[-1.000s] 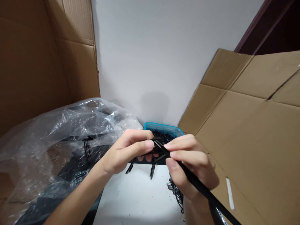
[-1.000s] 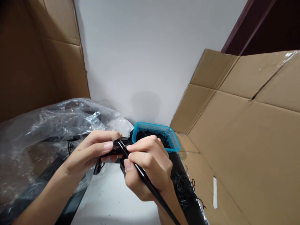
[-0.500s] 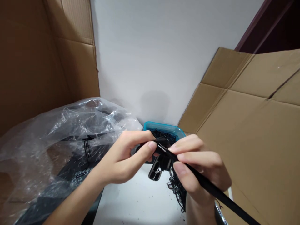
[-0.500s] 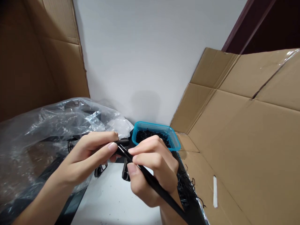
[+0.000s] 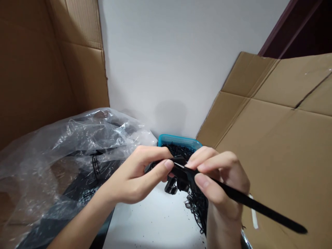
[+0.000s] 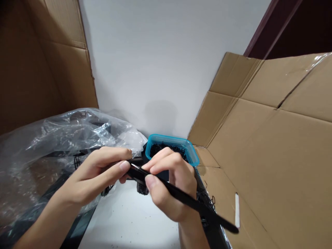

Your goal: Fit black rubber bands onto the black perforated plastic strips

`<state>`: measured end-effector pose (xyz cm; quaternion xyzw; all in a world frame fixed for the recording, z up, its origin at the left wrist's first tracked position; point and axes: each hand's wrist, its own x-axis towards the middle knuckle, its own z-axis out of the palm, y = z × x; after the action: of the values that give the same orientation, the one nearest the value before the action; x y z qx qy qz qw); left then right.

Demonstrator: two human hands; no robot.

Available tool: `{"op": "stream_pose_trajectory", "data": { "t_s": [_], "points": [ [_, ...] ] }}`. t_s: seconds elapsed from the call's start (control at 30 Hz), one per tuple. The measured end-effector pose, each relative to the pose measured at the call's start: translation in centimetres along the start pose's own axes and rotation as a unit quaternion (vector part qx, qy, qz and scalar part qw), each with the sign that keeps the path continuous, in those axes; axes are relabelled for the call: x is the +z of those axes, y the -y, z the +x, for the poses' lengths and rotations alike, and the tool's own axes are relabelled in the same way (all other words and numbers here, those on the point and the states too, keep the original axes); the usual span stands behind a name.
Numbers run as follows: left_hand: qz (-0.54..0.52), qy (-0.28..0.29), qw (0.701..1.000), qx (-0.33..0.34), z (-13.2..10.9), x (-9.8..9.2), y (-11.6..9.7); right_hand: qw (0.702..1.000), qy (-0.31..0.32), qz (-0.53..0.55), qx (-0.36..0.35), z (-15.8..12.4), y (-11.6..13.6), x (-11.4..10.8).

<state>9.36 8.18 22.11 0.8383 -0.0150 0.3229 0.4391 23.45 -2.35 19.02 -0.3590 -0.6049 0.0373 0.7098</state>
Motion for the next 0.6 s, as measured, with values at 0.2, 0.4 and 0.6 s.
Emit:
{"op": "stream_pose_trajectory", "data": {
  "t_s": [0.2,0.4,0.6],
  "points": [
    [-0.164,0.043,0.983,-0.076,0.0,0.3,0.8,0.933,0.007,0.329,0.15,1.2,-1.8,0.9],
    [-0.242,0.036,0.966,-0.082,-0.1,0.7,0.7,0.856,0.013,0.467,0.22,1.2,-2.7,2.1],
    [-0.218,0.014,0.972,-0.084,-0.2,0.7,0.5,0.876,0.04,0.44,0.192,1.5,-2.5,1.9]
  ]
}}
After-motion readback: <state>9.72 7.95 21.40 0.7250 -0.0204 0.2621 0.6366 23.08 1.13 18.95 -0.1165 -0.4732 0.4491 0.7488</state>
